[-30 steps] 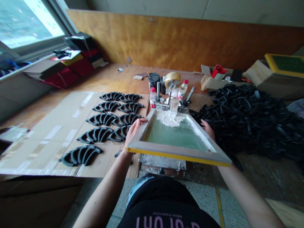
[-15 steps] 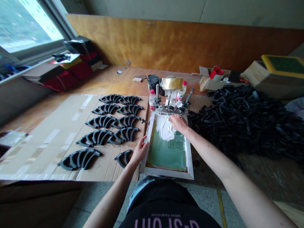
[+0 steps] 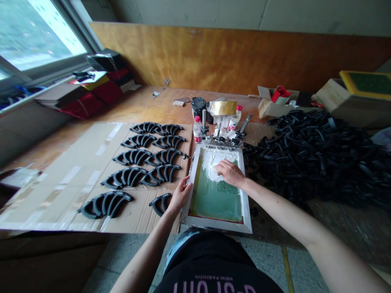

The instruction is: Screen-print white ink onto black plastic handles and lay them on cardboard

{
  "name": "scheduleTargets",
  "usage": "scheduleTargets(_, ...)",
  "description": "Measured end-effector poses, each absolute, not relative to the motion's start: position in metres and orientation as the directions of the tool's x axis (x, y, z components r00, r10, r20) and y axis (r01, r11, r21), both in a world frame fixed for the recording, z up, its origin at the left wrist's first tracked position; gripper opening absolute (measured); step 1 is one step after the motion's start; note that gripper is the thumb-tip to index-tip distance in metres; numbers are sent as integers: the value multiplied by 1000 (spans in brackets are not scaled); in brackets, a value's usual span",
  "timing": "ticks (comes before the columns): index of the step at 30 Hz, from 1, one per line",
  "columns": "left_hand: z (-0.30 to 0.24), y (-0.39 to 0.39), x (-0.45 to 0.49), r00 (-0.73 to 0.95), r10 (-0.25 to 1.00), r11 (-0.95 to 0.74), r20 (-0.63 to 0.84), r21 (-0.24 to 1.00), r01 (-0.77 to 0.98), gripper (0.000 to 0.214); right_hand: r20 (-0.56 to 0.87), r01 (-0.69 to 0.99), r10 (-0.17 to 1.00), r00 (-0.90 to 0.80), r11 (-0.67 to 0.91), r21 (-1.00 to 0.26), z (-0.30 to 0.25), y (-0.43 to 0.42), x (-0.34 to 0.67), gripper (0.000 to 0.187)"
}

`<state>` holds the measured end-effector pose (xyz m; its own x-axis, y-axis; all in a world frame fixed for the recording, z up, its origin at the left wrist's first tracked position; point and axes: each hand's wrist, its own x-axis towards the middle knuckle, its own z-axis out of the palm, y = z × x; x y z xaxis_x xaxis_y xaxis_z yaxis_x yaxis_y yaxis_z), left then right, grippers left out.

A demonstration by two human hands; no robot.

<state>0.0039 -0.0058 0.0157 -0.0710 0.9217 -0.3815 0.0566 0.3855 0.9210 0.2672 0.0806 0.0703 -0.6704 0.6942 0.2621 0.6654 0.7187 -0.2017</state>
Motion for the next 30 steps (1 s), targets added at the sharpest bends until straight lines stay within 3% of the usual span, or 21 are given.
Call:
scheduleTargets(4,24,-6,4,-50,920,391,-389,919,48,69,272,622,663,-698,749,-229,63,66,268,18)
scheduleTargets(7,38,-7,6,-51,913,407,-405,912,44,70,266,656,730,-630,683,-321,77,85,265,13)
scheduleTargets(12,85,-6,5,-67,933,353,-353,935,0,65,291,807,891,-347,442,-392,112,148,272,54)
scheduleTargets(14,106,0,4,-90,946,311,-311,950,-8,57,352,821,918,-183,340,-459,120,162,292,53)
scheduleTargets(16,126,12,7,-105,960,257,-260,965,-49,54,360,751,933,31,216,-624,121,163,318,41)
scheduleTargets(17,135,20,10,-111,970,204,-214,974,-99,53,286,653,947,144,126,-747,118,159,329,33)
scheduleTargets(19,150,40,19,-135,987,57,-87,975,-213,50,9,363,964,267,-92,-927,104,143,344,22)
scheduleTargets(21,162,59,28,-162,987,-48,2,959,-278,47,-212,154,951,226,-250,-956,82,122,345,26)
scheduleTargets(22,166,66,32,-164,986,-62,14,954,-293,46,-214,184,963,166,-243,-952,70,111,341,23)
scheduleTargets(24,166,73,39,-190,982,-55,-7,946,-320,49,-41,463,999,4,-38,-885,47,93,327,19)
scheduleTargets(26,153,66,47,-231,971,-26,-58,938,-346,53,122,715,972,-202,231,-660,32,78,310,31)
scheduleTargets(28,130,46,59,-169,962,142,-217,918,-370,56,196,801,936,-292,351,-484,28,63,292,20)
scheduleTargets(30,101,18,72,20,891,429,-453,827,-362,58,254,802,918,-304,391,-452,32,47,271,12)
